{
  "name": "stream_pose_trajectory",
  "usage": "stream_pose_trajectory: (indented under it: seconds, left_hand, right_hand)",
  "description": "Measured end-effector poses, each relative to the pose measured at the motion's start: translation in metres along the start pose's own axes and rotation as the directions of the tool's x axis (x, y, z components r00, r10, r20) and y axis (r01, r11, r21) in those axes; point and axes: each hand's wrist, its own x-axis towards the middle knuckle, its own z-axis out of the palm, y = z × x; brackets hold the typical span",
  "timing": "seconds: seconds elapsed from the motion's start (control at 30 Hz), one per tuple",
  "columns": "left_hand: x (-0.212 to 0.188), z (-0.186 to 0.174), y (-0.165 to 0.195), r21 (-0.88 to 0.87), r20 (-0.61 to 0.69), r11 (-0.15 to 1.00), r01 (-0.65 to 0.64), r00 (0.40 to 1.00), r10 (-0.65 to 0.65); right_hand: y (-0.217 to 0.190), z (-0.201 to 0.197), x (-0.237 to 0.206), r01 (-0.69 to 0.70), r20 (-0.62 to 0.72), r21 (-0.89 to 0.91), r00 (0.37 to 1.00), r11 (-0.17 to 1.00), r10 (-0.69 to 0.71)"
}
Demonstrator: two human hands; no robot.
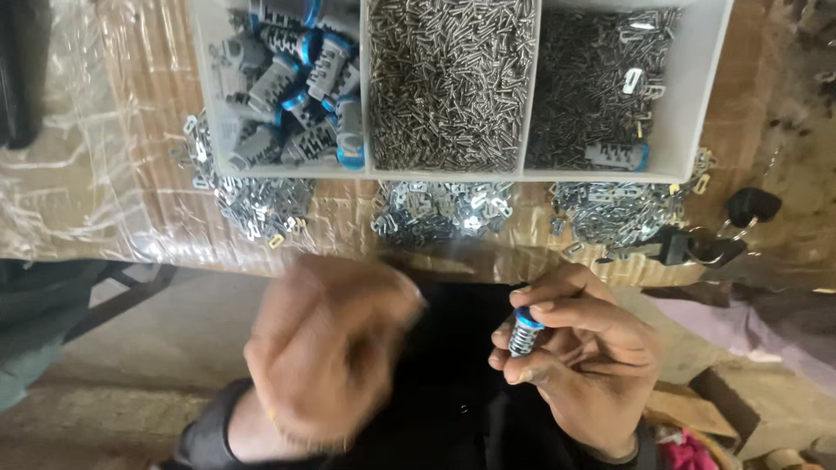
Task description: The person sits at a workbench assembling small spring-loaded pin components. They repeatedly pick tiny metal pins and springs from a compartment tray, insert them into a blue-capped cylindrical body held in one hand, press the parts into place by hand, and set finished assemblies on the table.
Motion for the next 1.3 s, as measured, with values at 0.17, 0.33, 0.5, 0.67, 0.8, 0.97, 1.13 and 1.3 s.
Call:
stream_pose_trajectory:
  seconds: [0.17, 0.33, 0.5, 0.67, 0.8, 0.97, 1.13, 1.3]
  left_hand:
    - [0.003, 0.005, 0.006, -0.235, 0.065, 0.918, -0.318, 0.938, 0.342]
    - [-0.016, 0.001, -0.008, -0.241, 0.27, 0.942, -0.235, 0.916, 0.297]
    - [-0.015, 0.018, 0.013, -0.405, 0.748, 0.487, 0.774, 0.587, -0.31]
    - [0.043, 0.073, 0.066, 0.046, 0.169, 0.936, -0.348, 0.927, 0.336]
    - [0.063, 0.105, 0.071, 0.298, 0.1, 0.816, -0.495, 0.867, 0.489]
    - [0.027, 0.074, 0.029, -0.272, 0.127, 0.902, -0.335, 0.917, 0.378]
    - [-0.025, 0.011, 0.008, -0.774, 0.157, 0.6, 0.204, 0.979, -0.129]
    - [-0.047, 0.001, -0.012, -0.588, 0.091, 0.808, 0.022, 0.995, 0.039]
  right_hand:
    - [0.004, 0.007, 0.001, 0.03, 0.016, -0.128, 0.999, 0.991, -0.028]
    - [0.005, 0.005, -0.001, -0.042, 0.012, 0.03, 0.999, 0.999, 0.041]
    - [-0.014, -0.037, 0.01, 0.078, 0.337, -0.219, 0.942, 0.973, 0.001]
    - [-0.032, -0.068, -0.026, 0.22, -0.313, -0.026, 0.925, 0.975, -0.217]
    - [-0.022, -0.093, -0.048, 0.292, -0.446, -0.211, 0.82, 0.933, -0.358]
    - [-0.018, -0.074, -0.04, 0.224, -0.427, 0.109, 0.891, 0.968, -0.158]
    - [-0.016, -0.013, 0.002, -0.172, 0.096, 0.086, 0.982, 0.981, 0.164]
    - [0.012, 0.003, -0.016, -0.413, 0.231, 0.217, 0.902, 0.884, 0.364]
